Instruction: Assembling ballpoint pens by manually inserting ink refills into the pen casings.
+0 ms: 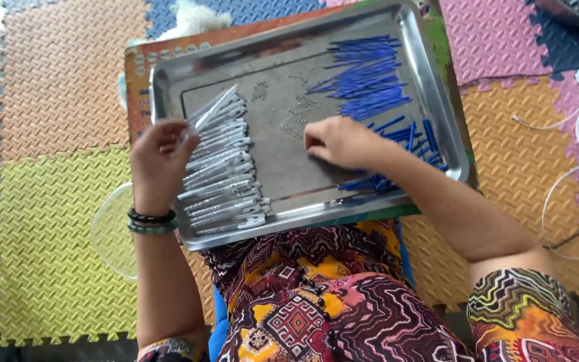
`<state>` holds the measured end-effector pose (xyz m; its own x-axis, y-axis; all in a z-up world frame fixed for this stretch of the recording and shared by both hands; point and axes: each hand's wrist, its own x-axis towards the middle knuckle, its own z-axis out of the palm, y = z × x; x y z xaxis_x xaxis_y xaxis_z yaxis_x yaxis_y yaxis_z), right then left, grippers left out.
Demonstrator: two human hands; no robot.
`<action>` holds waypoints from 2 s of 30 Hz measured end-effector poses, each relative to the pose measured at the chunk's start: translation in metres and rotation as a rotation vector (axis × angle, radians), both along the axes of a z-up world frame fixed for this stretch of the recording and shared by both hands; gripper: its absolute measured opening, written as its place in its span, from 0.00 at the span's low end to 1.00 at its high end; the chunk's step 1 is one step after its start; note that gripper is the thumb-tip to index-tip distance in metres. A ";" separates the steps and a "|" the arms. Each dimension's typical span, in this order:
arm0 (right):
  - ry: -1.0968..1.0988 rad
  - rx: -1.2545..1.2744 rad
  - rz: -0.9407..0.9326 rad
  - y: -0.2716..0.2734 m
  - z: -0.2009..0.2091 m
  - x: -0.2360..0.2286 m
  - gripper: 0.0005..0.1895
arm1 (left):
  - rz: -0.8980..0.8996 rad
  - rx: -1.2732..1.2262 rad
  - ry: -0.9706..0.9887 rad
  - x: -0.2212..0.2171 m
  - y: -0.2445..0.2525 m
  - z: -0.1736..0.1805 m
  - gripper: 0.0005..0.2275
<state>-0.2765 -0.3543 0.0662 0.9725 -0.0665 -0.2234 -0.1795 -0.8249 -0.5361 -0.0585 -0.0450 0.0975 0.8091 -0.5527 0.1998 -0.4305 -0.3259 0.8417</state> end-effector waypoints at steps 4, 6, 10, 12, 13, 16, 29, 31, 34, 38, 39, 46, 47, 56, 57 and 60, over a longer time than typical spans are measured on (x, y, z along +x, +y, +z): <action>-0.077 0.130 -0.019 -0.021 -0.016 0.032 0.06 | -0.062 -0.346 0.153 -0.019 -0.035 0.027 0.16; -0.216 0.187 -0.092 -0.033 -0.021 0.046 0.05 | -0.075 -0.579 0.251 -0.028 -0.050 0.028 0.17; -0.309 0.369 -0.163 -0.027 0.046 0.027 0.04 | -0.262 -0.790 0.579 -0.053 -0.071 0.030 0.09; -0.552 0.601 -0.308 -0.019 0.064 0.016 0.10 | -0.180 -0.685 0.846 -0.073 -0.090 0.014 0.11; -0.555 0.596 -0.301 -0.013 0.059 0.014 0.10 | -0.180 -0.693 0.840 -0.083 -0.093 0.009 0.11; -0.693 0.750 -0.354 0.001 0.042 0.015 0.03 | -0.223 -0.443 0.997 -0.109 -0.104 -0.018 0.17; -0.779 0.921 -0.330 0.016 0.008 0.023 0.08 | -0.267 -0.457 1.068 -0.118 -0.102 -0.075 0.19; -0.768 0.913 -0.305 0.016 0.013 0.022 0.08 | -0.269 -0.457 1.073 -0.117 -0.102 -0.072 0.20; -0.758 0.905 -0.289 0.017 0.016 0.020 0.08 | -0.280 -0.484 1.083 -0.117 -0.102 -0.070 0.19; -0.725 0.923 -0.263 0.017 0.009 0.020 0.08 | -0.289 -0.494 1.094 -0.117 -0.100 -0.069 0.19; -0.710 0.922 -0.259 0.015 0.007 0.020 0.08 | -0.284 -0.494 1.091 -0.117 -0.100 -0.067 0.19; -0.688 0.215 -0.218 0.019 0.013 -0.037 0.08 | -0.281 -0.487 1.072 -0.118 -0.097 -0.062 0.18; -0.626 0.151 -0.102 0.028 0.015 -0.053 0.08 | -0.280 -0.471 1.060 -0.117 -0.096 -0.061 0.18; -0.752 -0.207 0.077 0.078 -0.051 -0.116 0.13 | -0.244 -0.436 1.024 -0.129 -0.092 -0.052 0.18; -0.746 -0.221 0.070 0.082 -0.053 -0.116 0.13 | -0.211 -0.446 1.033 -0.130 -0.092 -0.048 0.19; -0.752 -0.258 0.079 0.093 -0.051 -0.117 0.13 | -0.172 -0.510 1.045 -0.147 -0.088 -0.045 0.19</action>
